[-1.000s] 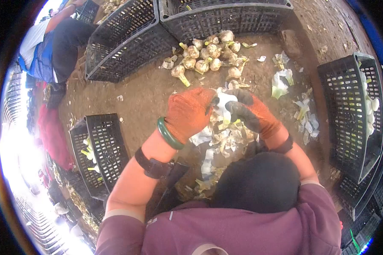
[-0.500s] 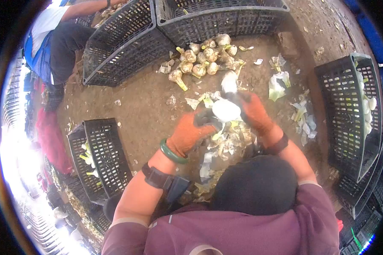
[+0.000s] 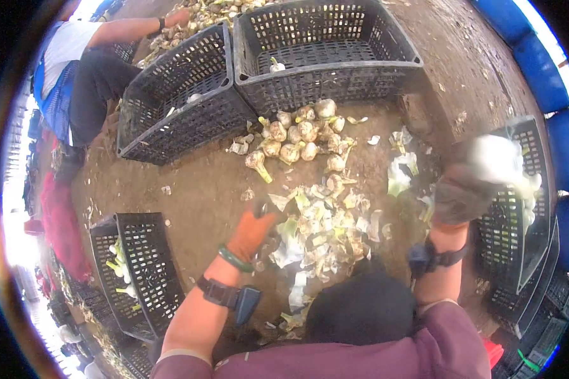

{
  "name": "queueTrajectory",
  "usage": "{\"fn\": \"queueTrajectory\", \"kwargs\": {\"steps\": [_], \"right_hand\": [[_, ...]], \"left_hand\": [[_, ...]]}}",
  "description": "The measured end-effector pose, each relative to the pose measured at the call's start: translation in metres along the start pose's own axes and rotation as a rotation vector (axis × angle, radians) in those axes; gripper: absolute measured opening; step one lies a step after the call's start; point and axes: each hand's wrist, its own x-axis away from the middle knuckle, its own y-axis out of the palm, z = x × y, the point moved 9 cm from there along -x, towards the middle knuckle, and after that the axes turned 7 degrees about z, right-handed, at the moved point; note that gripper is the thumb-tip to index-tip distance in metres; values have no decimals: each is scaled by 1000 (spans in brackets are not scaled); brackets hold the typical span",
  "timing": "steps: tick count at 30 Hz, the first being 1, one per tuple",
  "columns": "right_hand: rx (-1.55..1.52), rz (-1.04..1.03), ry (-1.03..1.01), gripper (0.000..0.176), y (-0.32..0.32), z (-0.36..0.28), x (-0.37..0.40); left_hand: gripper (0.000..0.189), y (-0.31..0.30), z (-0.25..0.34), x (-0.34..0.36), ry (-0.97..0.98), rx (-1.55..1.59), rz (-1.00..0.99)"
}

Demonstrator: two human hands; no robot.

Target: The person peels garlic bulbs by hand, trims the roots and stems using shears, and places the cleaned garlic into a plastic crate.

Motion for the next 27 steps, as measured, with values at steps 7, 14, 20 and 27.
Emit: {"fn": "queueTrajectory", "kwargs": {"steps": [7, 14, 20, 27], "right_hand": [[1198, 423, 192, 35, -199, 117, -211], [1896, 681, 332, 65, -197, 159, -201], [1136, 391, 80, 62, -225, 143, -153], [684, 345, 278, 46, -111, 120, -23]], "left_hand": [[28, -52, -94, -14, -164, 99, -29], [27, -54, -91, 35, -381, 246, -59], [28, -41, -77, 10, 29, -589, -127], [33, 33, 59, 13, 688, -347, -73]]}}
